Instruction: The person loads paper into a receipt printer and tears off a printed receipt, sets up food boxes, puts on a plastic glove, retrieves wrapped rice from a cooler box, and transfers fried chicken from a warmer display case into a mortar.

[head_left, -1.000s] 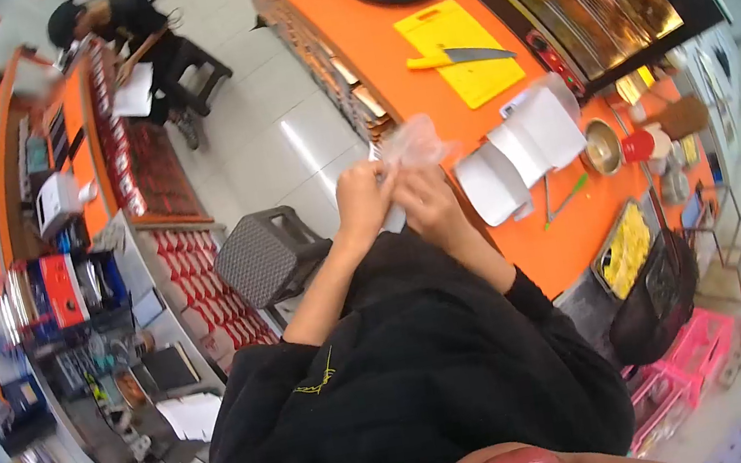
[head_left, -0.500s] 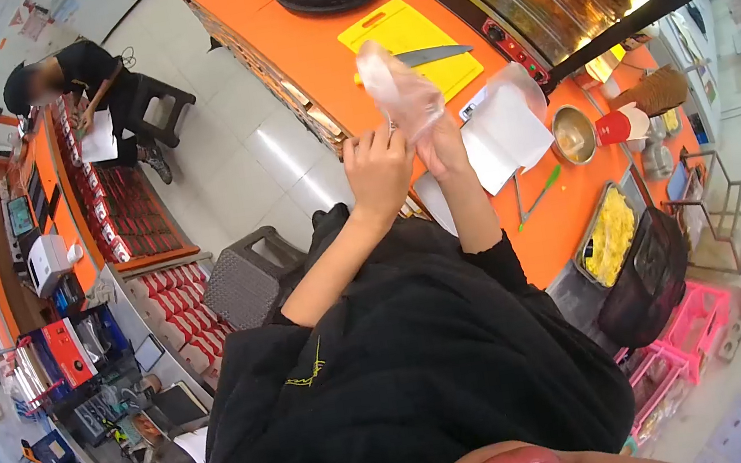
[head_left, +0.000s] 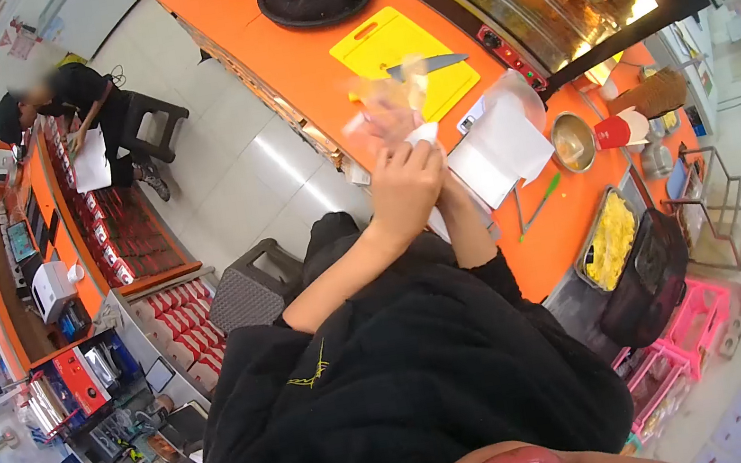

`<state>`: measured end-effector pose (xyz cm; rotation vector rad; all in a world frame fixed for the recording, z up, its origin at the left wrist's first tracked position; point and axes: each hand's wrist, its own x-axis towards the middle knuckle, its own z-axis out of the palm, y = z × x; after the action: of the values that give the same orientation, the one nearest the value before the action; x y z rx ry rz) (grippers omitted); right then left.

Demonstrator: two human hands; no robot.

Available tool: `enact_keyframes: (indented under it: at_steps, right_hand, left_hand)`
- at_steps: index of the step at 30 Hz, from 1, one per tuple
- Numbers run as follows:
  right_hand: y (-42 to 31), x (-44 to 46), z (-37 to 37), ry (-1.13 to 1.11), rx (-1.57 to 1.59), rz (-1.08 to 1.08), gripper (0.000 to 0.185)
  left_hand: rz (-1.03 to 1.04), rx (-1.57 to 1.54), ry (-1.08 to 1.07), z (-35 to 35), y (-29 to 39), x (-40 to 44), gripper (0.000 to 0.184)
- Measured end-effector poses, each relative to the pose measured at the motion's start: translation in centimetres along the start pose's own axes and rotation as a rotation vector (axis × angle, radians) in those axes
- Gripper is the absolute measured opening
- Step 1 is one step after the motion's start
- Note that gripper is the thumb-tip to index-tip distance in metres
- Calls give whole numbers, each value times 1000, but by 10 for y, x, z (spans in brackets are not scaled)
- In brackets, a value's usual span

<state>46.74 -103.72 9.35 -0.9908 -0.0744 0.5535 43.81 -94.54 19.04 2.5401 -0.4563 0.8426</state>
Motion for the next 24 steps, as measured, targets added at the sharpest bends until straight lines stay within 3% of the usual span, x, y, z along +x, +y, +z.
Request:
enact_keyframes:
  at_steps: [9,17,18,21,22,24]
  right_hand:
    - [-5,55,51,-347,-122,213,51]
    - [1,203,179,-480,-408,136,64]
    - [4,222,196,-452,-416,114,66]
    - [16,290,244,-309,-284,59,72]
    - [20,309,255,-251,-182,58,74]
    - [23,340,266,-138,-37,60,78]
  left_hand:
    - [-140,112,-208,12,-77,6,9]
    - [-150,176,-384,4,-183,9,12]
    - [-81,57,-450,-6,-202,14,12]
    - [-222,-80,-468,-50,-276,25,16]
    - [-450,-405,-416,-89,-310,36,12]
    - [-541,-664,-142,-141,-392,39,17]
